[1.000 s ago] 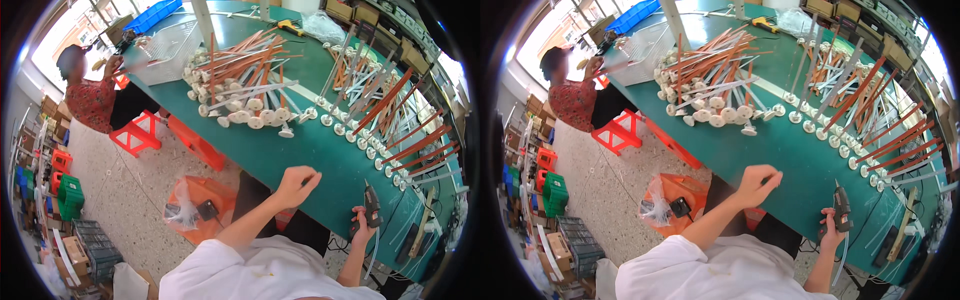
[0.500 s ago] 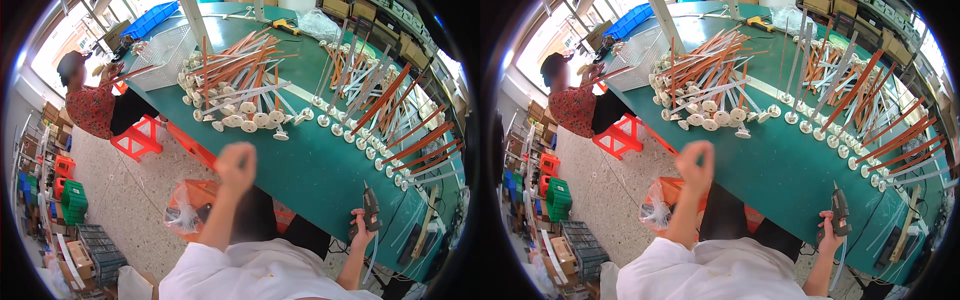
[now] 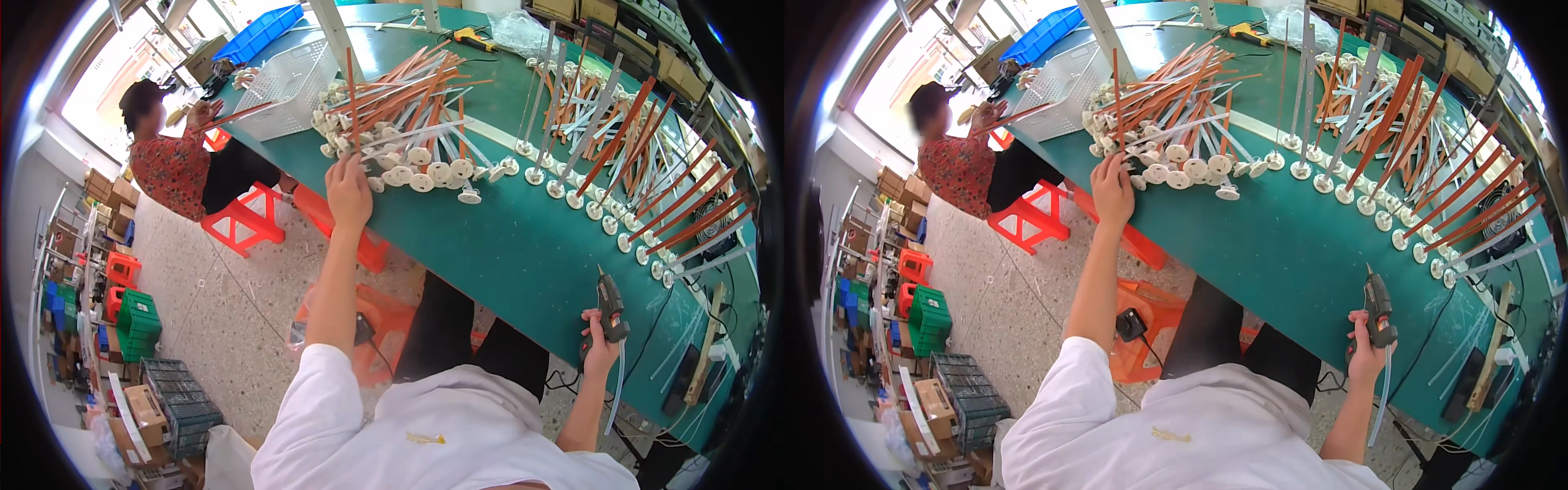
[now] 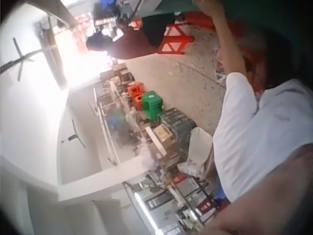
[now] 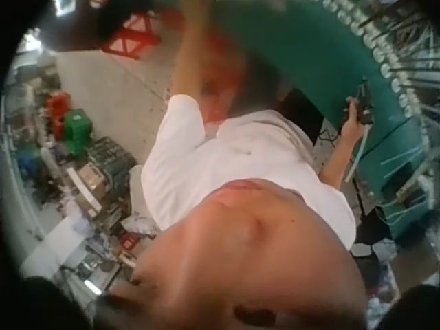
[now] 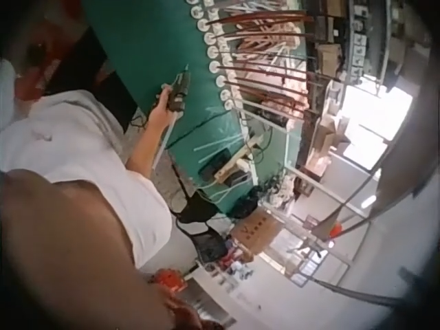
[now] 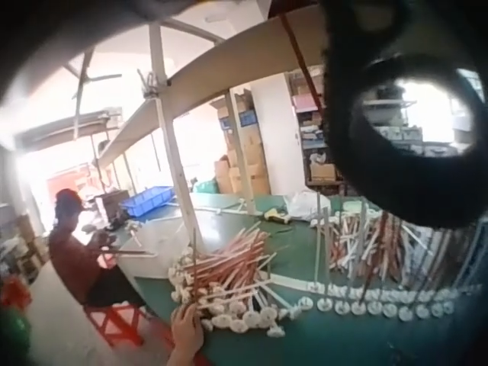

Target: Gluing components including an LED strip and a circular base onto a rod using a hot glue gun.

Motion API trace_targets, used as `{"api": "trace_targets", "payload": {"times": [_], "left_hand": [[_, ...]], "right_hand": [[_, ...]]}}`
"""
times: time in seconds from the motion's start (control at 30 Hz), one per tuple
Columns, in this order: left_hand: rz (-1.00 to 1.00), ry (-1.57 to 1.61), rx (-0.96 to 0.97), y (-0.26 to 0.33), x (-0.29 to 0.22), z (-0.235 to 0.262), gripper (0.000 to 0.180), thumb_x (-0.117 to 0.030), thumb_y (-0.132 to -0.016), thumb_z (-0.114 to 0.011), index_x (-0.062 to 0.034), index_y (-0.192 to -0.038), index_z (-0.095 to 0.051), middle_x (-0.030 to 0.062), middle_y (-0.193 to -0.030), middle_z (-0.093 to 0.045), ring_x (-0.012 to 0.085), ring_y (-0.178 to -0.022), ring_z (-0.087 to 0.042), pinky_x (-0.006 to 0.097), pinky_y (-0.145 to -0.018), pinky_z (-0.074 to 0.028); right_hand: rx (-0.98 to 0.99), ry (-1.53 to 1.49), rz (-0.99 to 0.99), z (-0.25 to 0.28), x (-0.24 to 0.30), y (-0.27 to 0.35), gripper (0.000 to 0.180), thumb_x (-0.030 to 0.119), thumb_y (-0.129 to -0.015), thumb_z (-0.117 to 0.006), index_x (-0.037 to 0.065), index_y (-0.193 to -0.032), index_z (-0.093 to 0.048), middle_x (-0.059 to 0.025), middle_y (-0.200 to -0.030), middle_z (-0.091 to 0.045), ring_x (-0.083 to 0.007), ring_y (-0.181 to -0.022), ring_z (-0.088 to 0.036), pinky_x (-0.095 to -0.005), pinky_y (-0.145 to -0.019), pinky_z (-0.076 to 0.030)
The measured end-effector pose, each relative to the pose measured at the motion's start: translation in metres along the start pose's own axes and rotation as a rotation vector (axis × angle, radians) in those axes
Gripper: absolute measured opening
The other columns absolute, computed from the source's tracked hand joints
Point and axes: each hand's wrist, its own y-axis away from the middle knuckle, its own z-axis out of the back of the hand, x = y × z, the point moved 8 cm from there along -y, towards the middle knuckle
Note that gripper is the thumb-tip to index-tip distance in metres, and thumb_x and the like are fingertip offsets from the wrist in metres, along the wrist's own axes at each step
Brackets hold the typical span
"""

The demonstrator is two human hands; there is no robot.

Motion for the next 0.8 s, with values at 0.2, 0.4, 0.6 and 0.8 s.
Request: {"api": "trace_targets", "payload": {"times": [0.2,0.4,0.6,0.8], "left_hand": [[-0.072,0.02,-0.034,0.006,0.002,-0.001,0.021,-0.008,-0.092,-0.061,-0.0039,-0.112,-0.068,0.0181,-0.118,-0.067,0.0404,-0.112,-0.058,0.046,-0.098,-0.047],[-0.061,0.054,-0.06,-0.002,0.015,-0.003,0.02,-0.01,-0.095,-0.059,-0.0038,-0.11,-0.07,0.0179,-0.117,-0.068,0.0379,-0.112,-0.06,0.045,-0.098,-0.047],[-0.044,0.032,-0.077,0.003,0.011,-0.005,0.02,-0.011,-0.096,-0.058,-0.0039,-0.111,-0.07,0.0175,-0.119,-0.068,0.0373,-0.112,-0.061,0.044,-0.099,-0.047],[0.034,0.075,-0.1,0.011,0.016,0.0,0.023,-0.012,-0.097,-0.057,-0.0025,-0.115,-0.068,0.0165,-0.12,-0.068,0.0372,-0.114,-0.06,0.044,-0.099,-0.047]], "right_hand": [[0.004,0.049,-0.004,-0.003,0.001,0.002,0.017,0.012,-0.099,-0.062,-0.001,-0.107,-0.067,-0.0078,-0.103,-0.07,-0.0125,-0.091,-0.064,-0.0253,-0.068,-0.047],[-0.03,0.07,-0.072,-0.011,0.013,-0.003,0.016,0.011,-0.098,-0.061,-0.001,-0.105,-0.069,-0.0076,-0.101,-0.071,-0.0122,-0.088,-0.064,-0.0254,-0.068,-0.047],[-0.015,0.023,0.031,-0.008,0.011,-0.006,0.017,0.011,-0.098,-0.061,-0.002,-0.106,-0.068,-0.009,-0.102,-0.071,-0.0139,-0.09,-0.065,-0.0264,-0.069,-0.048],[-0.04,0.043,-0.033,0.004,-0.006,0.001,0.02,0.013,-0.099,-0.062,-0.003,-0.11,-0.068,-0.0096,-0.106,-0.07,-0.0151,-0.092,-0.066,-0.0263,-0.069,-0.048]]}}
